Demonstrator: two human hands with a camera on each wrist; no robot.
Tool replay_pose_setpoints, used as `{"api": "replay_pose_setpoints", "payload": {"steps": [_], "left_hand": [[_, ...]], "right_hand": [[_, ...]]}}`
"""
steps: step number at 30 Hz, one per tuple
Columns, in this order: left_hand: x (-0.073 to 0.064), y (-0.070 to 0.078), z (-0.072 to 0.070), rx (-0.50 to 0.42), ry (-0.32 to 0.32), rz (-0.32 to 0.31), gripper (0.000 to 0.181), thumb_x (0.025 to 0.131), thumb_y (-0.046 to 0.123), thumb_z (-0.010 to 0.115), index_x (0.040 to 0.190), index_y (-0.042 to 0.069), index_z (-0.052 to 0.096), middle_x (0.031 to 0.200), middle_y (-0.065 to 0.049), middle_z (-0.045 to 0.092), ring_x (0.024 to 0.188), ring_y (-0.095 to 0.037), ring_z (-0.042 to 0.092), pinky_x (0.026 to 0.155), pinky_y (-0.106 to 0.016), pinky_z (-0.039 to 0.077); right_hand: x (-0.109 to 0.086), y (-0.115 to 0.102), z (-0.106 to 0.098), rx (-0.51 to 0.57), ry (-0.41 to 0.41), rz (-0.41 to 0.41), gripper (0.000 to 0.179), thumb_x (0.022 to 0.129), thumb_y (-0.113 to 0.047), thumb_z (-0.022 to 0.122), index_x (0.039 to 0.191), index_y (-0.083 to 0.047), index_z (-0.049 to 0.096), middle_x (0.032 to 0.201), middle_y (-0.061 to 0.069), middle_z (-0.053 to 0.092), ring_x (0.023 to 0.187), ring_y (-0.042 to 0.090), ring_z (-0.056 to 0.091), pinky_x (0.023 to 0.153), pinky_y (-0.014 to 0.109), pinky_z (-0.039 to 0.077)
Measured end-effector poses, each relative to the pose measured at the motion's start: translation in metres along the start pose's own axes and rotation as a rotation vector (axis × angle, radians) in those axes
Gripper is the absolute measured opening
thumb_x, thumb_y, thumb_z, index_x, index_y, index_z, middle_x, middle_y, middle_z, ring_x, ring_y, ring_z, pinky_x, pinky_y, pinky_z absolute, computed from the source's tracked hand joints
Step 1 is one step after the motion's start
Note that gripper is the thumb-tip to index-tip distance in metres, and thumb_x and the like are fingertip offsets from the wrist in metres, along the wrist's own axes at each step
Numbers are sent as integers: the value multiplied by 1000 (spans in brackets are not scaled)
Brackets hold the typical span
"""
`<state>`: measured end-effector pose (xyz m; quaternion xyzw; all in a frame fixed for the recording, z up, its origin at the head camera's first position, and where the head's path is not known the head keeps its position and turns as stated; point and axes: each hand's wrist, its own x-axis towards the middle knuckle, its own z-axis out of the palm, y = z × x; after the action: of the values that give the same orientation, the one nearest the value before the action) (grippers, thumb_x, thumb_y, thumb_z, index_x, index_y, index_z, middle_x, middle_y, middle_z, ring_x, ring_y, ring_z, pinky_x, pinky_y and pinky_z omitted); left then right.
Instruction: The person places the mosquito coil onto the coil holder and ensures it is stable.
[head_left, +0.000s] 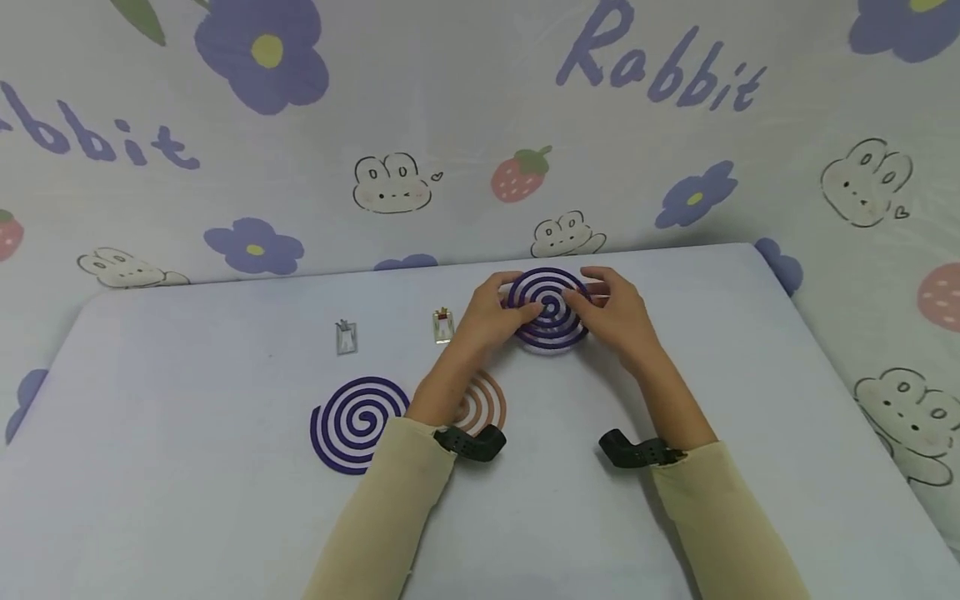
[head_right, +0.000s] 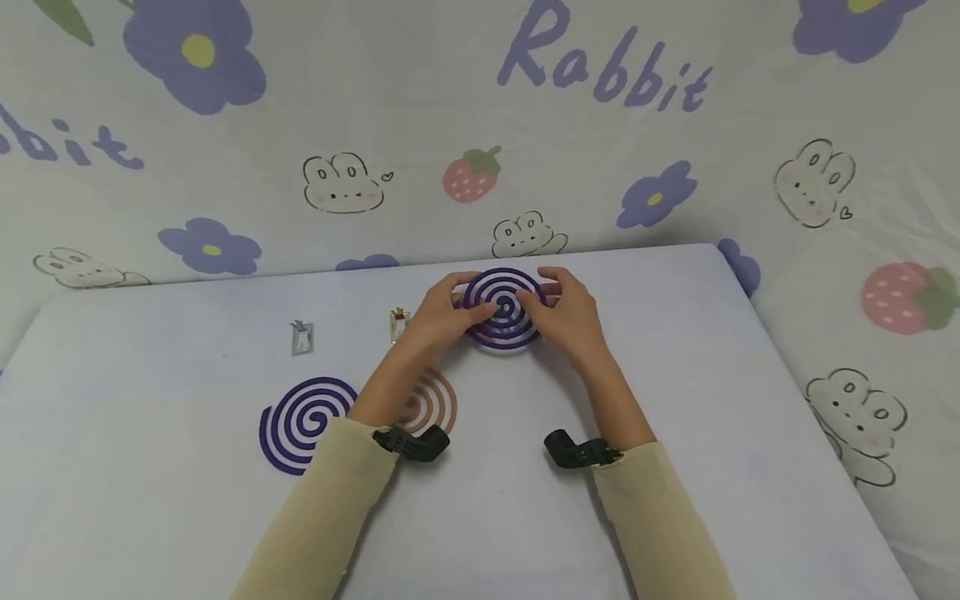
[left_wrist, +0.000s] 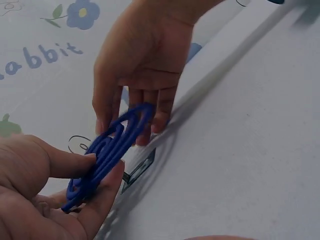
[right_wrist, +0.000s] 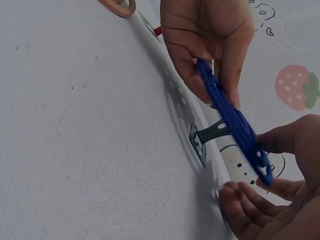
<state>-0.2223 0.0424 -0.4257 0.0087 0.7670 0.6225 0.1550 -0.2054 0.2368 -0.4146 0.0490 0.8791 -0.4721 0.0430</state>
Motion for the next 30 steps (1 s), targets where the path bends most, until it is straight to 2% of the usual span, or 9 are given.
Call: {"api": "replay_pose_setpoints", "payload": {"steps": [3, 7, 10, 15, 23, 30], "left_hand": [[1, 3, 0, -73, -15, -49, 65, 98, 13, 75, 157, 11, 47, 152, -23, 59, 137, -36, 62, 116, -45, 51], [2, 4, 1, -85, -40, -75, 65, 99, 14, 74, 157, 10, 45, 154, -22, 57, 137, -35, 62, 115, -44, 52], [2, 4, 3, -79, -46, -77, 61, 102, 19, 70, 157, 9, 46, 153, -21, 59, 136, -34, 63, 115, -44, 52], [-1, 3, 6, -65, -18, -54, 53, 106, 25, 65, 153, 6, 49, 145, -23, 64, 130, -35, 66, 110, -45, 55], [-2, -2, 8, -36, 12, -24, 54, 105, 20, 64, 153, 3, 47, 140, -24, 65, 129, -36, 65, 114, -45, 51], [-1, -1, 8, -47, 12, -31, 53, 105, 21, 65, 153, 4, 49, 144, -23, 63, 131, -36, 64, 116, -46, 50]], "right_hand": [[-1, -3, -1, 39, -37, 30, 66, 104, -36, 66, 159, -8, 44, 149, 27, 56, 135, 42, 57, 109, 54, 54], [-2, -4, -1, 103, -51, 48, 65, 103, -31, 69, 159, -10, 44, 148, 28, 56, 135, 41, 57, 114, 53, 51], [-2, -4, 2, 167, -36, 49, 66, 100, -26, 73, 159, -11, 46, 148, 27, 57, 136, 40, 58, 117, 52, 49], [0, -2, 9, 237, 14, 48, 65, 98, -22, 76, 156, -7, 49, 150, 23, 60, 136, 35, 60, 118, 48, 48], [3, 1, 17, 226, 26, -28, 61, 101, -17, 72, 156, -7, 49, 158, 19, 53, 146, 33, 52, 125, 49, 40], [5, 2, 15, 209, 8, -32, 59, 101, -17, 72, 156, -10, 50, 159, 17, 52, 147, 32, 49, 126, 50, 38]]}}
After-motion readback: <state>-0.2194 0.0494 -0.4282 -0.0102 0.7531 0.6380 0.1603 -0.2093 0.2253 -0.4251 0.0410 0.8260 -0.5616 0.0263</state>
